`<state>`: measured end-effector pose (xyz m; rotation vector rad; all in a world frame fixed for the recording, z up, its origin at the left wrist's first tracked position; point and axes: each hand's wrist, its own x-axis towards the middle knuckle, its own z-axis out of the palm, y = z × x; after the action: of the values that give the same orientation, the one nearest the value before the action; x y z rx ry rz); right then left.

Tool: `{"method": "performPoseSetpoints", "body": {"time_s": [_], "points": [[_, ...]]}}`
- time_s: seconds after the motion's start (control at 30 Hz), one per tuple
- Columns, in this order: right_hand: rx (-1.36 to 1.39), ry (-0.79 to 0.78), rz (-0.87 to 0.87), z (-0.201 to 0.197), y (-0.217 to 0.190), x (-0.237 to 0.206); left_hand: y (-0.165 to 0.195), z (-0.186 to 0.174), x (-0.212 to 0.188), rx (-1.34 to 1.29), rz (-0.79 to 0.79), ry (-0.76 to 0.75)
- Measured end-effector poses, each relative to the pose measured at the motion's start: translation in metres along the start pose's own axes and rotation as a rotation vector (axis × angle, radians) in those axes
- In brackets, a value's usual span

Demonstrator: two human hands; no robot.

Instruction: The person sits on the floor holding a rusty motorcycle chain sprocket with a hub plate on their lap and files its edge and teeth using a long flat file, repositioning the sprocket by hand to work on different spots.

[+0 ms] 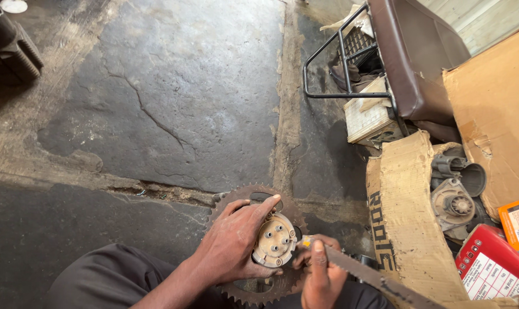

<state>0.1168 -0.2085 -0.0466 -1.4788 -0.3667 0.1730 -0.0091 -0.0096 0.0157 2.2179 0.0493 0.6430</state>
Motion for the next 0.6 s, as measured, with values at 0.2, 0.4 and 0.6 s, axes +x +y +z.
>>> {"method": "performPoseSetpoints", "body": {"time_s": [0.2, 0.4, 0.6], "points": [[0.082, -0.064, 0.089, -0.006, -0.031, 0.005, -0.004, 0.003, -0.002, 0.001, 0.028, 0.021], [0.042, 0.097, -0.036, 0.024, -0.025, -0.011, -0.002, 0.001, -0.001, 0.040, 0.014, 0.004], [-0.073, 0.295, -0.135, 0.039, -0.018, -0.027, -0.002, 0.002, 0.000, 0.040, 0.075, 0.044]]}}
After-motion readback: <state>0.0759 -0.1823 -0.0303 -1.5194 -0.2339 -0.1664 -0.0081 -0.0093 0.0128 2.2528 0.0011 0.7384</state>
